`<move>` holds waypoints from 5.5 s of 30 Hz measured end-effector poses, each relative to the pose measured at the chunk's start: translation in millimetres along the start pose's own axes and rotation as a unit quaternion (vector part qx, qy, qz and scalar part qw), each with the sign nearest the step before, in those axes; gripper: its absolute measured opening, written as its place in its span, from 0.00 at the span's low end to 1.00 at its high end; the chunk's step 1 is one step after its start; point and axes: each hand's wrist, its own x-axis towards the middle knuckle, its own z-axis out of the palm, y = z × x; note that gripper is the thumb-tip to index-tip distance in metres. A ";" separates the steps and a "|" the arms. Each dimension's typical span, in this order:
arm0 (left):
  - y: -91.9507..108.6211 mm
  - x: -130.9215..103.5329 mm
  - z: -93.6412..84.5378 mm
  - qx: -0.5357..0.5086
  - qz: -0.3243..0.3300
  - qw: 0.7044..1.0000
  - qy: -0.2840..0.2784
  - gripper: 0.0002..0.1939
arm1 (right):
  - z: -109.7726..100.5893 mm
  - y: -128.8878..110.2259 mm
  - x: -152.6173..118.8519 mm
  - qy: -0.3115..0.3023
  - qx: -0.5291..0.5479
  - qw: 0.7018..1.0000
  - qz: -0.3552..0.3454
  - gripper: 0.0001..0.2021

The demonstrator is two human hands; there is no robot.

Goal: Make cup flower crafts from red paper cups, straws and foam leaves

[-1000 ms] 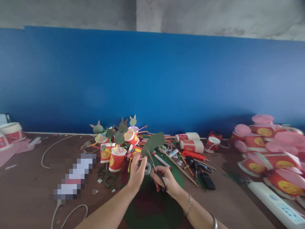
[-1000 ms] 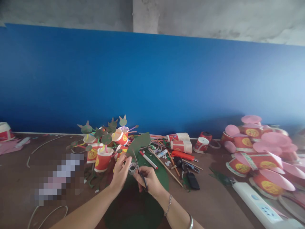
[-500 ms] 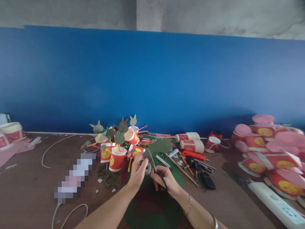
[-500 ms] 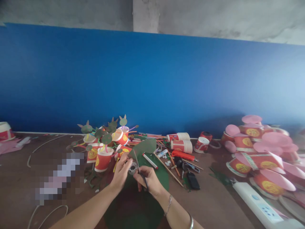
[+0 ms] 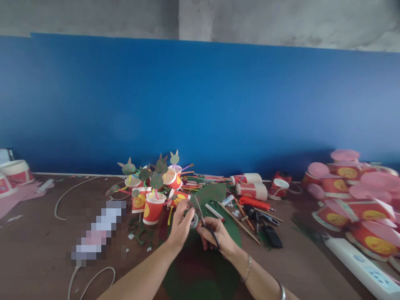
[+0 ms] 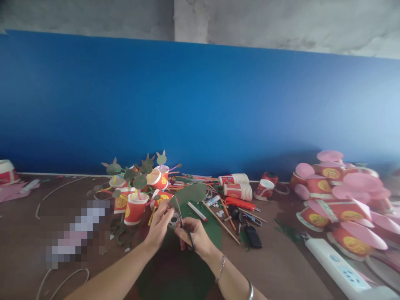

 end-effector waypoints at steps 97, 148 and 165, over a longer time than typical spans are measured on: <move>-5.3 -2.1 1.5 -0.070 -0.042 0.997 -0.008 0.12 | 1.3 -0.2 1.5 0.010 0.006 1.000 -0.017 0.17; 3.7 1.5 2.3 -0.040 -0.034 0.998 -0.045 0.11 | -6.0 -4.6 -2.2 -0.009 0.002 1.000 0.008 0.18; -3.2 1.1 0.4 -0.086 -0.079 0.993 -0.011 0.08 | -8.2 -5.1 -2.4 -0.030 0.022 0.999 0.035 0.17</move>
